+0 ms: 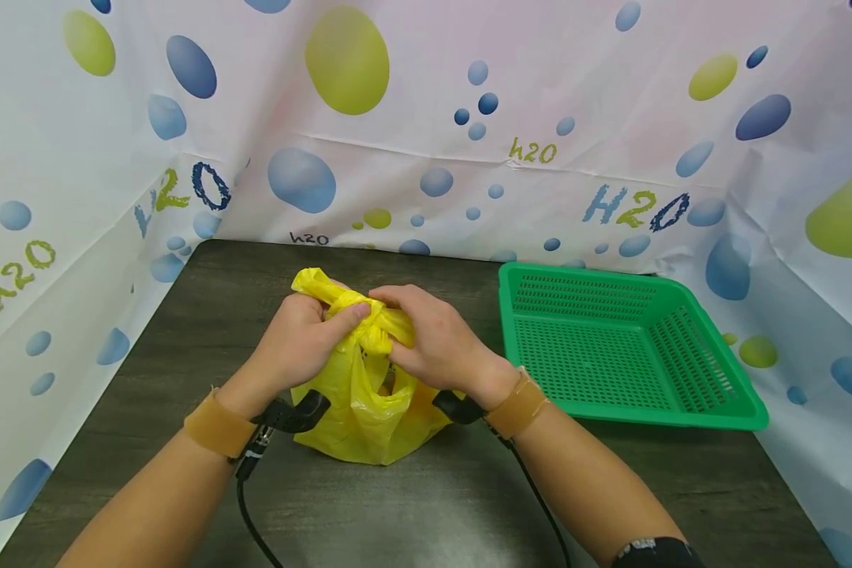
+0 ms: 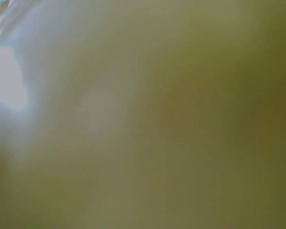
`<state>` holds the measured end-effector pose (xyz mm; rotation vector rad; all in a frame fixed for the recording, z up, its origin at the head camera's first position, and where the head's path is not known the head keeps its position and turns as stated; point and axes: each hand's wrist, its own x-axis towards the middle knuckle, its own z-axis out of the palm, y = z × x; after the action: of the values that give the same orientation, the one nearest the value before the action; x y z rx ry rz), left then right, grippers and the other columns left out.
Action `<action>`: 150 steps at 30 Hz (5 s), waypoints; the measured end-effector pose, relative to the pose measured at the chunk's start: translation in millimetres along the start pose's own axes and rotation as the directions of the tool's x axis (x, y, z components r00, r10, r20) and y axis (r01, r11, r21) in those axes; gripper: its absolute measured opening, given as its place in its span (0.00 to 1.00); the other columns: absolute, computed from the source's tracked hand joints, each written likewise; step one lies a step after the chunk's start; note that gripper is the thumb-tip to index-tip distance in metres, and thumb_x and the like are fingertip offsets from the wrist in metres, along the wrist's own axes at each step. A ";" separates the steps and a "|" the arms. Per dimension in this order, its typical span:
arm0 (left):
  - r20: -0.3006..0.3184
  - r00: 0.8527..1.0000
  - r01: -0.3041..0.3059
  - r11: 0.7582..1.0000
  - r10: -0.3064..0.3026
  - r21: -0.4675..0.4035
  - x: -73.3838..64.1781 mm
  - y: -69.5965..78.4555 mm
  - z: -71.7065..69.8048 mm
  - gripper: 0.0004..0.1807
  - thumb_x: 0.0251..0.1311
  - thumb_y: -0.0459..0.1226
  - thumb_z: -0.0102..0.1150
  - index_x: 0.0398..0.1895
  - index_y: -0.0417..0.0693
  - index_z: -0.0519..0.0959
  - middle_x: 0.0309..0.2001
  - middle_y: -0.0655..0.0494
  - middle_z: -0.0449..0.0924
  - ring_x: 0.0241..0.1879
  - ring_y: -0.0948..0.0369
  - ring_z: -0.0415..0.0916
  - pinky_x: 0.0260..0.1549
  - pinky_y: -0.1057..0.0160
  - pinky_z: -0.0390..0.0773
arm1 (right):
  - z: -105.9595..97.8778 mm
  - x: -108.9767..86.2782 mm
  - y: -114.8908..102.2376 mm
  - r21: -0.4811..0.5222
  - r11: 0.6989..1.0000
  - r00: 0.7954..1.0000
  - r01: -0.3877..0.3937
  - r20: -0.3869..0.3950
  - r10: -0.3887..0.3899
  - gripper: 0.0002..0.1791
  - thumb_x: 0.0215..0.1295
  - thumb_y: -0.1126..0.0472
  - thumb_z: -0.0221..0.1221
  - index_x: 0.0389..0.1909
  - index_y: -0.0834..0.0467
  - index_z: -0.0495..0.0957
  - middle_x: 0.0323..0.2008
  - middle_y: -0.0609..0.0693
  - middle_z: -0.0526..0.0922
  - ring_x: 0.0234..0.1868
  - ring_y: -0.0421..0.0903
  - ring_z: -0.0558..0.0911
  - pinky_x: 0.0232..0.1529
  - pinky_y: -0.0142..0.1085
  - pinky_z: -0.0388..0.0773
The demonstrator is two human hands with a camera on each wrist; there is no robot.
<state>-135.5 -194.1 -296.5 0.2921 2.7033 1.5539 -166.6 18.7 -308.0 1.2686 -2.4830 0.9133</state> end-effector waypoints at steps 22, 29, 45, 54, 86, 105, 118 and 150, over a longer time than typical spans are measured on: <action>0.012 0.997 -0.078 0.997 0.078 0.017 -1.6 2.4 5.0 0.15 0.74 0.36 0.51 0.46 0.30 0.79 0.17 0.55 0.69 0.17 0.60 0.76 0.20 0.65 0.81 | 3.1 0.8 2.8 -0.084 0.954 0.941 0.287 -0.161 -0.298 0.18 0.65 0.69 0.64 0.56 0.62 0.85 0.54 0.61 0.76 0.38 0.48 0.78 0.42 0.33 0.79; 0.023 0.997 -0.078 0.994 0.077 0.070 -3.4 2.7 4.0 0.16 0.74 0.39 0.54 0.50 0.32 0.81 0.17 0.56 0.66 0.17 0.60 0.68 0.19 0.65 0.75 | 3.4 -0.2 4.0 -0.105 0.947 0.926 0.303 -0.202 -0.319 0.15 0.64 0.70 0.65 0.51 0.64 0.87 0.49 0.58 0.82 0.50 0.53 0.80 0.54 0.38 0.80; 0.027 0.994 -0.112 0.990 0.110 0.083 -6.3 2.9 0.4 0.16 0.76 0.41 0.58 0.54 0.36 0.79 0.39 0.46 0.83 0.28 0.60 0.78 0.30 0.66 0.82 | 2.0 -1.4 1.9 -0.039 0.972 0.940 0.233 -0.246 -0.235 0.13 0.65 0.69 0.61 0.50 0.66 0.80 0.45 0.57 0.84 0.43 0.50 0.82 0.49 0.37 0.82; -0.022 0.972 -0.226 0.954 0.234 0.195 -7.4 2.6 -0.5 0.13 0.73 0.40 0.63 0.50 0.38 0.83 0.45 0.47 0.86 0.39 0.56 0.83 0.41 0.55 0.83 | 0.8 -2.4 1.2 -0.064 0.979 0.949 0.193 -0.243 -0.203 0.07 0.69 0.68 0.59 0.44 0.63 0.82 0.38 0.54 0.83 0.36 0.46 0.78 0.39 0.35 0.80; -0.061 0.978 -0.185 0.969 0.197 0.161 -7.8 1.9 -4.8 0.20 0.82 0.44 0.45 0.62 0.45 0.82 0.62 0.47 0.82 0.63 0.47 0.76 0.60 0.41 0.75 | -10.1 -13.4 7.6 -0.259 0.955 0.894 0.142 -0.381 -0.236 0.06 0.68 0.66 0.59 0.30 0.62 0.77 0.34 0.56 0.80 0.44 0.58 0.78 0.54 0.54 0.72; -0.041 0.986 -0.155 0.979 0.162 0.132 -9.9 -9.7 -9.1 0.20 0.83 0.45 0.44 0.60 0.45 0.83 0.61 0.47 0.82 0.63 0.47 0.76 0.61 0.41 0.74 | -18.2 -32.0 8.1 -0.299 0.952 0.927 0.067 -0.334 -0.170 0.12 0.76 0.60 0.57 0.30 0.61 0.78 0.26 0.52 0.78 0.31 0.55 0.73 0.37 0.49 0.69; -0.063 0.998 0.010 0.989 -0.001 0.145 -5.1 -26.0 -13.1 0.26 0.83 0.48 0.42 0.58 0.36 0.81 0.51 0.38 0.80 0.47 0.46 0.77 0.50 0.45 0.77 | -14.0 -56.7 16.3 -0.241 0.970 0.939 0.033 -0.324 -0.112 0.15 0.79 0.58 0.57 0.30 0.61 0.78 0.25 0.51 0.77 0.28 0.51 0.73 0.33 0.44 0.71; -0.145 0.975 0.183 0.980 -0.170 0.083 9.0 -47.7 -8.4 0.31 0.83 0.53 0.38 0.56 0.32 0.77 0.29 0.48 0.63 0.27 0.53 0.62 0.30 0.57 0.66 | 8.1 -94.5 11.8 -0.178 0.979 0.929 0.099 -0.336 -0.155 0.18 0.82 0.55 0.52 0.31 0.60 0.76 0.24 0.48 0.77 0.27 0.45 0.71 0.30 0.37 0.73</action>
<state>-152.6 -223.2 -332.4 -0.0569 2.8199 1.4498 -117.6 81.3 -361.1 1.0932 -2.1252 0.8102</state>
